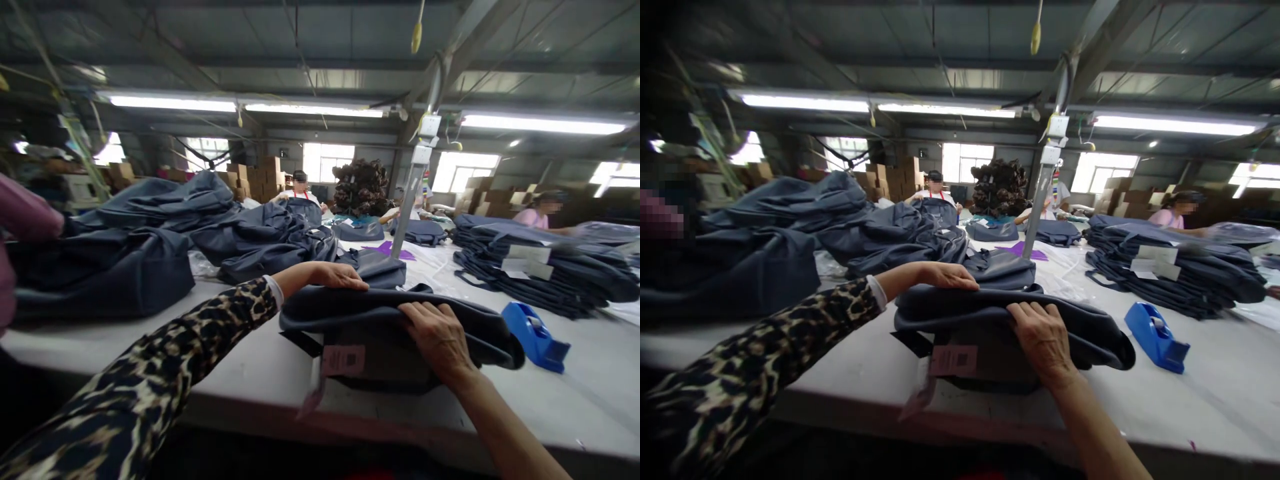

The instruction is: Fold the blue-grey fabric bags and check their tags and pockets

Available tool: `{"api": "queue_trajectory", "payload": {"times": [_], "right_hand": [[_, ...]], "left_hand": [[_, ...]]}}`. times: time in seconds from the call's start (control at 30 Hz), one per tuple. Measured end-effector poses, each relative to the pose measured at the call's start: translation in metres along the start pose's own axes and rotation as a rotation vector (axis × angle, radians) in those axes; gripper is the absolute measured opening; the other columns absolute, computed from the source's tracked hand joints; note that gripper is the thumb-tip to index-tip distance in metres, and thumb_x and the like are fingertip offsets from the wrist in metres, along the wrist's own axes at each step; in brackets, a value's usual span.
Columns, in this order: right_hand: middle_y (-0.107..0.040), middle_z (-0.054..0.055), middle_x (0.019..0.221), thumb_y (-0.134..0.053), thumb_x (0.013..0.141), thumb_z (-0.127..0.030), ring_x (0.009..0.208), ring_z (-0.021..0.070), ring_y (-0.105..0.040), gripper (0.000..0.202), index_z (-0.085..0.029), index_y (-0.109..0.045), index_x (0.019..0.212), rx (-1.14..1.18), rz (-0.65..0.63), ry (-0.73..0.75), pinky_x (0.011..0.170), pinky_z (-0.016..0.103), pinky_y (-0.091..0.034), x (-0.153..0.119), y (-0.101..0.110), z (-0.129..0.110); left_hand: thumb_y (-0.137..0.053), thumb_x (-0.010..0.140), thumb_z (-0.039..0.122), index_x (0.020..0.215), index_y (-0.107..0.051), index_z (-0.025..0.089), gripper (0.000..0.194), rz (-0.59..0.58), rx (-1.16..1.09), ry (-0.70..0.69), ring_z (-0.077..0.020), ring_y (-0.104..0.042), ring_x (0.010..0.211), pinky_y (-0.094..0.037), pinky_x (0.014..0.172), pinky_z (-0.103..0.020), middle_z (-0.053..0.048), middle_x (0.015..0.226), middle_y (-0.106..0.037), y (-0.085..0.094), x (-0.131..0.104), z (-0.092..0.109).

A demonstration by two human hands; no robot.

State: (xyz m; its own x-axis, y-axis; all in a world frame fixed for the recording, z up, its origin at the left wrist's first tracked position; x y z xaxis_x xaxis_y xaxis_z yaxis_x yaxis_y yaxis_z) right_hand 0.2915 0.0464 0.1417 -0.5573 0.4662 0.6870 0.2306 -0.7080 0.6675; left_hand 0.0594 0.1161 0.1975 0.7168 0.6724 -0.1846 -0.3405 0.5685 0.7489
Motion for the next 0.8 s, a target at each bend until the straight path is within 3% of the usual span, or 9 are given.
{"api": "queue_trajectory", "payload": {"times": [0.13,0.27,0.37,0.43,0.53,0.67,0.8], "right_hand": [[-0.068,0.003,0.081,-0.04,0.103,-0.032,0.073,0.019,-0.057,0.028,-0.022,-0.066,0.096,-0.002,0.008,0.033,0.07,0.033,-0.029,0.012,0.022,-0.004],[-0.066,0.002,0.078,-0.034,0.104,-0.037,0.068,0.0185,-0.055,0.036,-0.022,-0.066,0.096,0.013,0.031,0.059,0.069,0.033,-0.03,0.009,0.033,-0.01],[-0.066,0.002,0.077,-0.033,0.105,-0.036,0.069,0.0188,-0.055,0.037,-0.023,-0.066,0.098,0.006,0.036,0.1,0.07,0.033,-0.031,0.006,0.037,-0.016],[-0.067,0.003,0.078,-0.034,0.104,-0.035,0.069,0.0191,-0.055,0.035,-0.023,-0.067,0.098,0.001,0.035,0.096,0.07,0.033,-0.031,0.006,0.04,-0.016],[-0.067,0.002,0.08,-0.035,0.104,-0.038,0.07,0.0193,-0.056,0.035,-0.024,-0.066,0.098,0.028,0.038,0.048,0.071,0.033,-0.033,0.008,0.044,-0.009],[-0.067,0.002,0.081,-0.033,0.104,-0.044,0.073,0.0197,-0.057,0.038,-0.025,-0.065,0.096,0.075,0.029,0.035,0.073,0.033,-0.035,0.012,0.048,-0.001],[-0.067,0.002,0.08,-0.032,0.104,-0.043,0.072,0.0191,-0.057,0.039,-0.024,-0.065,0.098,0.086,0.055,0.06,0.072,0.033,-0.035,0.011,0.055,-0.005]], "left_hand": [[-0.053,0.089,0.054,0.088,-0.068,0.012,0.045,-0.022,0.034,-0.055,-0.0134,-0.048,0.068,-0.039,0.062,-0.023,-0.001,0.072,-0.058,0.005,-0.009,0.018],[-0.051,0.093,0.038,0.098,-0.07,0.015,0.03,-0.029,0.196,-0.155,-0.0157,-0.056,0.081,-0.044,0.073,-0.024,-0.001,0.086,-0.064,-0.008,-0.004,0.023],[-0.055,0.09,0.03,0.098,-0.069,0.016,0.021,0.007,0.39,-0.147,-0.0157,-0.056,0.079,-0.043,0.072,-0.024,-0.001,0.087,-0.065,-0.017,-0.002,0.022],[-0.056,0.091,0.033,0.102,-0.067,0.017,0.023,0.051,0.422,-0.123,-0.0159,-0.056,0.08,-0.043,0.072,-0.024,-0.002,0.091,-0.066,-0.016,-0.005,0.021],[-0.049,0.095,0.044,0.111,-0.065,0.019,0.033,0.058,0.298,-0.153,-0.0172,-0.059,0.089,-0.045,0.078,-0.024,-0.002,0.103,-0.066,-0.01,-0.013,0.021],[-0.048,0.096,0.047,0.108,-0.066,0.017,0.037,0.024,0.233,-0.206,-0.0173,-0.059,0.087,-0.045,0.078,-0.025,-0.003,0.099,-0.066,-0.006,-0.016,0.027],[-0.049,0.096,0.043,0.105,-0.065,0.017,0.032,0.002,0.399,-0.195,-0.0165,-0.058,0.083,-0.044,0.074,-0.025,-0.002,0.094,-0.065,-0.008,-0.008,0.032]]}}
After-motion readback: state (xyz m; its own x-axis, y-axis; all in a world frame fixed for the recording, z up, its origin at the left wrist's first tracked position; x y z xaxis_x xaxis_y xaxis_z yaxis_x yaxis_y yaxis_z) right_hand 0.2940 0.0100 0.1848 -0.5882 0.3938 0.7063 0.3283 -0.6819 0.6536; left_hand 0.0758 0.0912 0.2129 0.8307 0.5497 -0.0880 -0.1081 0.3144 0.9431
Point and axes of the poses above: each hand's wrist, its own x-axis towards the middle knuckle, its own y-axis out of the back of the hand, z = x × y, the point moved 3 cm from there along x, towards the middle knuckle
